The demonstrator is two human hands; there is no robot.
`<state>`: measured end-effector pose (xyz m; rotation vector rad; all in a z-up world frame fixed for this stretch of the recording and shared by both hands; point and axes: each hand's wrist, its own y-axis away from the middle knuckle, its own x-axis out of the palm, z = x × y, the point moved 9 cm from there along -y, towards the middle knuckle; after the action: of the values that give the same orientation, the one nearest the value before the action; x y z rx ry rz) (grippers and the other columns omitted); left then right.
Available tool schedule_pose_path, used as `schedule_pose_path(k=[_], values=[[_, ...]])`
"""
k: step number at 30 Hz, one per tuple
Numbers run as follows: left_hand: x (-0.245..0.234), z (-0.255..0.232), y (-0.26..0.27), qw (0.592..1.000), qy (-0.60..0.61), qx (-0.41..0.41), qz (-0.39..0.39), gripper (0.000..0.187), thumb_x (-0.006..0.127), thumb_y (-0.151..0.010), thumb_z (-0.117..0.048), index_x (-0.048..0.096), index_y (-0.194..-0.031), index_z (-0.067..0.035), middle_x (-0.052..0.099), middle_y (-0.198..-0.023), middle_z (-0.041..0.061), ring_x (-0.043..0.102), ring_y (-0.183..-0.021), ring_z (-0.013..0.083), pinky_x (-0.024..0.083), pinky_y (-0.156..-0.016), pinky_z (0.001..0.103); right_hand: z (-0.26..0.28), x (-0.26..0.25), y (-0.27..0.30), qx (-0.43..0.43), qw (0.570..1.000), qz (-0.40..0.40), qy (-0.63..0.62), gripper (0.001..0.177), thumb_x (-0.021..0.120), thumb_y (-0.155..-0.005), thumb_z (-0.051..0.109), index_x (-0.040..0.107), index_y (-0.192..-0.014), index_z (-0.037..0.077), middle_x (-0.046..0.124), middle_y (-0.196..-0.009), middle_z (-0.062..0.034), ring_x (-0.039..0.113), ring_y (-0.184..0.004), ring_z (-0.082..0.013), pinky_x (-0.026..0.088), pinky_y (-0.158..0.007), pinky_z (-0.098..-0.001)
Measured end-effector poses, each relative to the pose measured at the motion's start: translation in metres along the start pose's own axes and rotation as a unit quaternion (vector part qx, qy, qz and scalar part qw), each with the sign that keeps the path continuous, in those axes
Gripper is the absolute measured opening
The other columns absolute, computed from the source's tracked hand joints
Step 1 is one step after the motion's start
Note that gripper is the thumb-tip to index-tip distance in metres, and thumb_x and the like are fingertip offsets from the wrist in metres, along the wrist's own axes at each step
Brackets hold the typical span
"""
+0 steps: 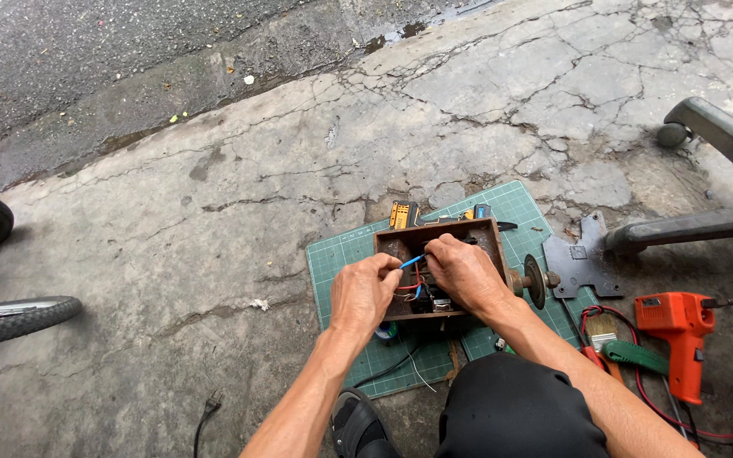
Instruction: The person sits on the ground and works on a small wooden box containing electronic components. They use pliers to strip and twist wires, then wrap connections with blue electrical tape. The task involves repeated handling of wires and components inside the box.
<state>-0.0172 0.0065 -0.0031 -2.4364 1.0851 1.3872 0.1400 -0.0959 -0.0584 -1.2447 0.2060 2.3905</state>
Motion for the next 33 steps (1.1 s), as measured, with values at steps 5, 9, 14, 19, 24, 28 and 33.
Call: schedule_pose_path(k=[5, 9, 14, 19, 24, 28, 33], values=[[-0.001, -0.002, 0.005, 0.998, 0.063, 0.003, 0.022, 0.021, 0.08, -0.094, -0.03, 0.087, -0.114, -0.03, 0.087, -0.095, -0.001, 0.083, -0.101, 0.0258, 0.065, -0.089, 0.042, 0.005, -0.005, 0.0, 0.006, 1.0, -0.001, 0.002, 0.01, 0.066, -0.103, 0.027, 0.069, -0.101, 0.019, 0.071, -0.099, -0.0112, 0.076, -0.089, -0.0515, 0.062, -0.077, -0.0674], [0.005, 0.005, -0.002, 0.992, 0.108, 0.015, 0.065, 0.021, 0.078, -0.095, -0.026, 0.088, -0.113, -0.025, 0.087, -0.094, 0.003, 0.083, -0.095, 0.0242, 0.064, -0.087, 0.042, 0.006, -0.007, -0.001, 0.005, 1.0, -0.001, -0.013, 0.01, 0.065, -0.104, 0.027, 0.069, -0.101, 0.019, 0.071, -0.1, -0.012, 0.075, -0.091, -0.0523, 0.06, -0.077, -0.0693], [0.006, 0.005, -0.003, 0.989, 0.123, 0.015, 0.084, 0.023, 0.076, -0.095, -0.023, 0.088, -0.115, -0.021, 0.087, -0.095, 0.006, 0.083, -0.094, 0.0227, 0.064, -0.087, 0.041, 0.003, -0.005, -0.001, 0.012, 1.0, 0.004, -0.012, 0.012, 0.064, -0.105, 0.029, 0.069, -0.102, 0.019, 0.071, -0.1, -0.0114, 0.075, -0.091, -0.0522, 0.061, -0.078, -0.0683], [0.006, 0.004, 0.001, 0.986, 0.133, 0.008, 0.095, 0.025, 0.074, -0.096, -0.023, 0.087, -0.117, -0.018, 0.087, -0.093, 0.006, 0.082, -0.088, 0.0197, 0.065, -0.086, 0.04, 0.004, -0.005, -0.002, 0.016, 1.0, -0.001, -0.019, 0.011, 0.065, -0.104, 0.029, 0.069, -0.101, 0.019, 0.071, -0.1, -0.0108, 0.076, -0.092, -0.0514, 0.062, -0.078, -0.0669], [0.001, 0.0, 0.004, 0.99, 0.13, 0.002, 0.057, 0.025, 0.081, -0.091, -0.028, 0.089, -0.113, -0.019, 0.085, -0.086, 0.001, 0.079, -0.085, 0.0159, 0.063, -0.084, 0.036, 0.006, -0.004, -0.001, 0.009, 1.0, -0.001, -0.013, 0.013, 0.066, -0.104, 0.029, 0.07, -0.1, 0.018, 0.071, -0.098, -0.0121, 0.076, -0.093, -0.0509, 0.061, -0.077, -0.0677], [0.008, 0.007, -0.001, 0.994, 0.098, -0.014, 0.041, 0.022, 0.08, -0.09, -0.036, 0.089, -0.107, -0.026, 0.085, -0.084, -0.003, 0.082, -0.087, 0.0196, 0.064, -0.083, 0.038, 0.01, -0.008, -0.001, -0.001, 1.0, -0.007, -0.014, 0.013, 0.066, -0.103, 0.03, 0.069, -0.098, 0.018, 0.07, -0.097, -0.0124, 0.075, -0.091, -0.051, 0.061, -0.075, -0.0677], [0.013, 0.013, -0.004, 0.994, 0.098, -0.018, 0.048, 0.024, 0.074, -0.092, -0.028, 0.089, -0.11, -0.025, 0.086, -0.083, -0.003, 0.083, -0.089, 0.0209, 0.064, -0.087, 0.04, 0.009, -0.006, -0.002, -0.01, 1.0, -0.005, -0.016, 0.011, 0.066, -0.103, 0.027, 0.07, -0.099, 0.018, 0.07, -0.095, -0.0129, 0.076, -0.091, -0.05, 0.061, -0.074, -0.0666]])
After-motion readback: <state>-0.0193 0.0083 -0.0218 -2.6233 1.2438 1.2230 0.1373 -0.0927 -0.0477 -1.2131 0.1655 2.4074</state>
